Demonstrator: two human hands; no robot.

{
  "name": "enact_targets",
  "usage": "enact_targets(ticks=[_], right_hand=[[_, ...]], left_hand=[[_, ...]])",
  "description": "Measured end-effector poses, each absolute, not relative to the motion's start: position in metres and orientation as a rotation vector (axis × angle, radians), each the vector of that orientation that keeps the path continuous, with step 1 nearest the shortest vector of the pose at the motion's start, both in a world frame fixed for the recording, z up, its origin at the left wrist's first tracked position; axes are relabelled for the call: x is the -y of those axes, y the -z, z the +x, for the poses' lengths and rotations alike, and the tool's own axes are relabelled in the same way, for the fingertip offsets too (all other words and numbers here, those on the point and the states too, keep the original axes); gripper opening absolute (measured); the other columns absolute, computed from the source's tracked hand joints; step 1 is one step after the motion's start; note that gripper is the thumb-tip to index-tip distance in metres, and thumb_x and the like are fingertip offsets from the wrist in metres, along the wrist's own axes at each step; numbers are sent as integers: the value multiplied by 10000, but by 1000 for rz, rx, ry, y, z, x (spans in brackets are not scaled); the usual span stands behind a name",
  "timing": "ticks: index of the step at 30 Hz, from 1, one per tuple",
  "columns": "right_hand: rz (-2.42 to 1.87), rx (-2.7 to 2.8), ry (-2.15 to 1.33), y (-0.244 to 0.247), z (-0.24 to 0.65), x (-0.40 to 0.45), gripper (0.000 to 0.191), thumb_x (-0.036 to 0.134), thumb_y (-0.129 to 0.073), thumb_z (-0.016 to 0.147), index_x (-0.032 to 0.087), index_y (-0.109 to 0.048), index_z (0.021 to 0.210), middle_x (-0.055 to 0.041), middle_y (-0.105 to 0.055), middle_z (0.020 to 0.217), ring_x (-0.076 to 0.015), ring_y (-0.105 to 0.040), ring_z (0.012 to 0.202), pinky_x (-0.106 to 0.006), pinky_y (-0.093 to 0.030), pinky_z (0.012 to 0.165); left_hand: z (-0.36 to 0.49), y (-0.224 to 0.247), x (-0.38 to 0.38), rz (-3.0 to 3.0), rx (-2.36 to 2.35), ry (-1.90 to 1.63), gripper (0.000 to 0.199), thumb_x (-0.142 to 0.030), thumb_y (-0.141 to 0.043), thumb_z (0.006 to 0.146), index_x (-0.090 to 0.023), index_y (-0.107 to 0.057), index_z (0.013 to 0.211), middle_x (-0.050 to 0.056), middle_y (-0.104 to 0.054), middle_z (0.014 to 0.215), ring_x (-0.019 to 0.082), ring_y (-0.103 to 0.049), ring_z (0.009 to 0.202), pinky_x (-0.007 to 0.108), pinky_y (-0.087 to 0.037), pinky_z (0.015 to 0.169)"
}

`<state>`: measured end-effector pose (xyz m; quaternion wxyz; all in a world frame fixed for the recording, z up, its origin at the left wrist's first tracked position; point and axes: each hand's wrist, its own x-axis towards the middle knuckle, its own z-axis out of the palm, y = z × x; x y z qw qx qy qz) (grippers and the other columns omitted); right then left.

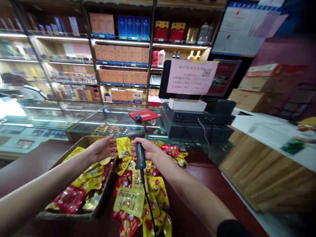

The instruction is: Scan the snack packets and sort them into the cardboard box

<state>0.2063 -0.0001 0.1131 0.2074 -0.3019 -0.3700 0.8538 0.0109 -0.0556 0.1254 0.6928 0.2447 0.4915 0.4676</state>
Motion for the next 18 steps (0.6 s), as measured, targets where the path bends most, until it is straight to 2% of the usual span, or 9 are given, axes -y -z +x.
enact_targets(ticks=[5, 9, 13, 18], right_hand=[[-972, 1201, -2343, -126, 118, 7, 156, 164, -520, 726, 176, -448, 589, 43, -424, 452, -79, -368, 403, -196, -380, 438], [-1062, 1285, -2318, -123, 81, 11, 76, 156, -559, 712, 156, -522, 646, 30, -477, 477, -91, -436, 431, -202, -405, 456], [-1039, 1282, -2347, -117, 81, 8, 79, 155, -565, 708, 155, -526, 640, 45, -452, 472, -79, -416, 419, -204, -421, 475], [-1024, 1228, -2321, -115, 122, 3, 110, 163, -533, 724, 147, -523, 616, 22, -486, 505, -80, -442, 446, -218, -460, 518]], left_hand=[[-65, -142, 86, 512, -1340, -1254, 339, -402, -515, 853, -135, -595, 1045, 155, -607, 1126, 271, -583, 1041, 433, -512, 808], [-98, -146, 100, 462, -1480, -1392, 331, -390, -541, 843, -135, -594, 1046, 155, -557, 1223, 273, -482, 1184, 478, -448, 917], [-96, -144, 99, 442, -1432, -1367, 362, -378, -518, 859, -121, -573, 1109, 171, -559, 1220, 271, -489, 1180, 470, -432, 935], [-54, -133, 84, 474, -1332, -1224, 382, -422, -525, 849, -137, -586, 1097, 149, -582, 1207, 269, -526, 1138, 414, -477, 863]])
